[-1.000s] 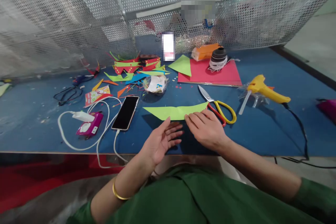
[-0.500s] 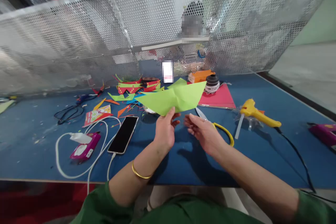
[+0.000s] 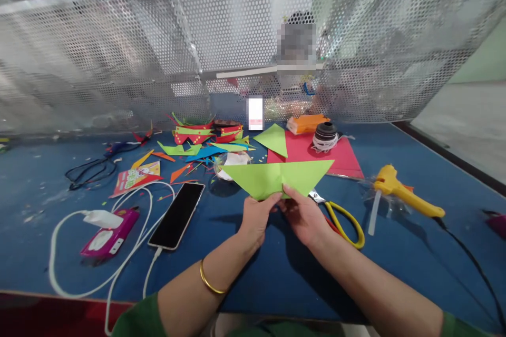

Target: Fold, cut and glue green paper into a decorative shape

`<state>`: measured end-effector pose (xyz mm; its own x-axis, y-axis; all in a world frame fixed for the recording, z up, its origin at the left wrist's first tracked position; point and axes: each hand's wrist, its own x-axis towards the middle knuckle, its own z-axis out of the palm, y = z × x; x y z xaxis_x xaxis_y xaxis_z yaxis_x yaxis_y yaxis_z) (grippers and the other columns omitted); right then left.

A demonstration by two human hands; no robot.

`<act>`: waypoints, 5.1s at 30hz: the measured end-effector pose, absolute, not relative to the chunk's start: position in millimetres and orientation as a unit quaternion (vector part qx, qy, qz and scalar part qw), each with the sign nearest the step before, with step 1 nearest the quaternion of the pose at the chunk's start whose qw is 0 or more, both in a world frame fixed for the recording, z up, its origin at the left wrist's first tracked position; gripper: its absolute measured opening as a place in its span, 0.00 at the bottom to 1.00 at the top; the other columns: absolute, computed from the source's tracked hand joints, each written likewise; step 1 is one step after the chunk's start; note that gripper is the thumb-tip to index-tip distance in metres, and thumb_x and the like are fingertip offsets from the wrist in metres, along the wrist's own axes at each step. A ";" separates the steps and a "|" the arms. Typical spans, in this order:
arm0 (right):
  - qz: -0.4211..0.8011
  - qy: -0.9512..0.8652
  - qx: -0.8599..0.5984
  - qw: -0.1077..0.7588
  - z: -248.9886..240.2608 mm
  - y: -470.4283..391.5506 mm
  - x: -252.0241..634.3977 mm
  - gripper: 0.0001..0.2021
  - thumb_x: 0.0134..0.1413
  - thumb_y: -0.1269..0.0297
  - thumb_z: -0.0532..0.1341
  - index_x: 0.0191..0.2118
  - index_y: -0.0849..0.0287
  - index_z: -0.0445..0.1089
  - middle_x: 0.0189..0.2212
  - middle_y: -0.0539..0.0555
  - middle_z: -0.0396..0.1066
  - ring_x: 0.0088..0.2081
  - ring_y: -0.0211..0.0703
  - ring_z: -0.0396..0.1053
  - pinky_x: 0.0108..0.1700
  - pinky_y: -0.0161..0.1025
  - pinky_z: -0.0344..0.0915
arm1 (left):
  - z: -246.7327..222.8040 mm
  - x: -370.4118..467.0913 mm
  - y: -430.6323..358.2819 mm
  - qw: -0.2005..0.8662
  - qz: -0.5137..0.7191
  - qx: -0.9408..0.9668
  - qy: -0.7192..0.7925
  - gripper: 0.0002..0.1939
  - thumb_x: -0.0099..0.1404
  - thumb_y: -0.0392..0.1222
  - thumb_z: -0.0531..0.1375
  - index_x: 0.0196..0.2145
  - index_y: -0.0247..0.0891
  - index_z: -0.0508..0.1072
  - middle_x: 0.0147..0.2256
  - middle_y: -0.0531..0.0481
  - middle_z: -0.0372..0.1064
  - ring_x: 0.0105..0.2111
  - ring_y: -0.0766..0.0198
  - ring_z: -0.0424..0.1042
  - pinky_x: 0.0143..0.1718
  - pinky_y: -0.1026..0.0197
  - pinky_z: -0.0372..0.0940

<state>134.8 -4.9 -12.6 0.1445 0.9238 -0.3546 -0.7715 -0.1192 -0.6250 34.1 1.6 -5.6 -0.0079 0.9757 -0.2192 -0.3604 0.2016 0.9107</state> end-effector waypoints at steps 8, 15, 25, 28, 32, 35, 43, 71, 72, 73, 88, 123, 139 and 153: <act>0.629 -0.099 -0.390 0.665 -10.9 -5.5 132.4 0.18 0.37 0.62 0.75 0.38 0.55 0.74 0.29 0.47 0.78 0.28 0.39 0.72 0.28 0.36 0.70 | -0.6 40.2 -2.2 0.606 0.548 0.350 0.459 0.09 0.43 0.37 0.73 0.25 0.34 0.81 0.23 0.49 0.77 0.22 0.66 0.70 0.28 0.63 0.65; 0.620 -0.115 -0.403 0.663 -5.8 -6.3 136.2 0.18 0.38 0.58 0.75 0.37 0.56 0.75 0.34 0.48 0.79 0.27 0.37 0.70 0.27 0.35 0.66 | -4.6 37.1 0.8 0.592 0.554 0.343 0.475 0.11 0.43 0.40 0.73 0.25 0.33 0.81 0.22 0.48 0.76 0.22 0.65 0.71 0.26 0.63 0.63; 0.563 -0.165 -0.452 0.672 -7.3 -7.7 139.8 0.18 0.25 0.63 0.78 0.28 0.61 0.77 0.24 0.48 0.76 0.26 0.33 0.68 0.29 0.32 0.63 | -7.5 32.9 10.5 0.587 0.571 0.318 0.478 0.13 0.40 0.42 0.74 0.25 0.34 0.81 0.23 0.51 0.76 0.21 0.68 0.69 0.24 0.65 0.61; 0.552 -0.184 -0.447 0.679 -7.8 -7.8 136.1 0.17 0.25 0.64 0.78 0.28 0.60 0.76 0.24 0.48 0.76 0.25 0.34 0.66 0.29 0.34 0.62 | -8.0 33.1 10.3 0.585 0.571 0.319 0.479 0.12 0.40 0.43 0.74 0.23 0.34 0.80 0.21 0.51 0.75 0.22 0.68 0.69 0.24 0.65 0.60; 0.543 -0.203 -0.440 0.686 -8.6 -7.1 134.2 0.17 0.23 0.66 0.77 0.26 0.58 0.74 0.22 0.46 0.74 0.23 0.33 0.64 0.29 0.36 0.62 | -7.1 32.2 9.3 0.588 0.561 0.328 0.482 0.13 0.40 0.43 0.74 0.23 0.34 0.80 0.22 0.50 0.75 0.23 0.66 0.70 0.24 0.64 0.61; 0.532 -0.209 -0.445 0.690 -9.8 -4.7 137.5 0.17 0.23 0.65 0.77 0.26 0.58 0.75 0.23 0.46 0.75 0.24 0.34 0.65 0.31 0.36 0.64 | -6.3 31.2 10.9 0.577 0.566 0.331 0.487 0.14 0.39 0.43 0.75 0.23 0.33 0.79 0.20 0.52 0.73 0.22 0.68 0.67 0.25 0.65 0.59; 0.509 -0.211 -0.463 0.694 -12.6 -0.7 144.7 0.17 0.29 0.55 0.76 0.26 0.58 0.74 0.22 0.49 0.75 0.25 0.40 0.71 0.34 0.41 0.68 | -6.9 29.5 16.9 0.566 0.567 0.332 0.498 0.15 0.42 0.45 0.75 0.23 0.33 0.78 0.22 0.49 0.75 0.23 0.66 0.70 0.29 0.63 0.64; -0.027 -0.665 -0.744 0.057 9.8 -67.8 193.0 0.08 0.56 0.76 0.56 0.40 0.64 0.70 0.40 0.65 0.71 0.42 0.55 0.71 0.39 0.42 0.62 | 9.3 10.5 32.8 0.541 0.618 0.290 0.490 0.14 0.43 0.43 0.73 0.27 0.34 0.79 0.24 0.50 0.77 0.22 0.68 0.72 0.26 0.64 0.62; -0.035 -0.662 -0.748 0.022 5.7 -72.3 193.6 0.09 0.57 0.76 0.55 0.41 0.65 0.70 0.40 0.65 0.71 0.43 0.56 0.71 0.39 0.42 0.62 | 9.1 10.5 32.5 0.548 0.612 0.284 0.494 0.14 0.43 0.43 0.73 0.27 0.34 0.79 0.24 0.50 0.76 0.22 0.68 0.72 0.26 0.65 0.62; -0.035 -0.657 -0.753 0.006 2.0 -74.5 194.3 0.10 0.57 0.76 0.55 0.43 0.66 0.69 0.40 0.66 0.71 0.43 0.57 0.71 0.38 0.42 0.63 | 8.7 10.6 32.1 0.556 0.606 0.279 0.496 0.15 0.43 0.43 0.74 0.27 0.34 0.79 0.24 0.50 0.76 0.22 0.68 0.72 0.25 0.65 0.62; 0.212 -0.590 -0.756 0.190 -8.5 -60.1 200.4 0.26 0.55 0.64 0.60 0.60 0.65 0.63 0.37 0.58 0.77 0.36 0.46 0.75 0.36 0.39 0.67 | 14.8 9.0 25.7 0.616 0.574 0.260 0.472 0.14 0.43 0.41 0.72 0.29 0.33 0.80 0.25 0.48 0.78 0.23 0.67 0.73 0.25 0.66 0.64; 0.463 -0.329 -0.576 0.588 13.7 -52.8 177.8 0.27 0.48 0.40 0.67 0.47 0.55 0.70 0.28 0.49 0.74 0.22 0.35 0.63 0.24 0.34 0.62 | 12.4 18.5 10.4 0.673 0.471 0.329 0.467 0.13 0.44 0.45 0.73 0.26 0.34 0.81 0.29 0.42 0.79 0.23 0.66 0.72 0.24 0.65 0.60; 0.488 -0.513 -0.572 0.414 -14.2 -78.1 182.0 0.38 0.44 0.46 0.71 0.60 0.55 0.68 0.33 0.52 0.72 0.29 0.41 0.68 0.29 0.34 0.68 | 25.3 -1.8 27.6 0.619 0.605 0.233 0.444 0.18 0.41 0.44 0.74 0.31 0.35 0.81 0.30 0.45 0.79 0.29 0.62 0.77 0.26 0.65 0.61; 0.570 -0.549 -0.485 0.372 10.1 -75.5 177.6 0.28 0.50 0.34 0.62 0.39 0.58 0.70 0.29 0.49 0.63 0.23 0.32 0.54 0.22 0.32 0.56 | 22.3 11.7 13.8 0.648 0.549 0.275 0.450 0.13 0.45 0.42 0.73 0.29 0.33 0.81 0.30 0.45 0.79 0.26 0.66 0.74 0.25 0.66 0.61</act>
<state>177.6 -75.5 10.1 -0.2533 0.9564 -0.1452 0.1092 -0.1209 -0.9866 11.7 13.8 22.3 -0.0078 0.9597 -0.2809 -0.4642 0.2453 0.8511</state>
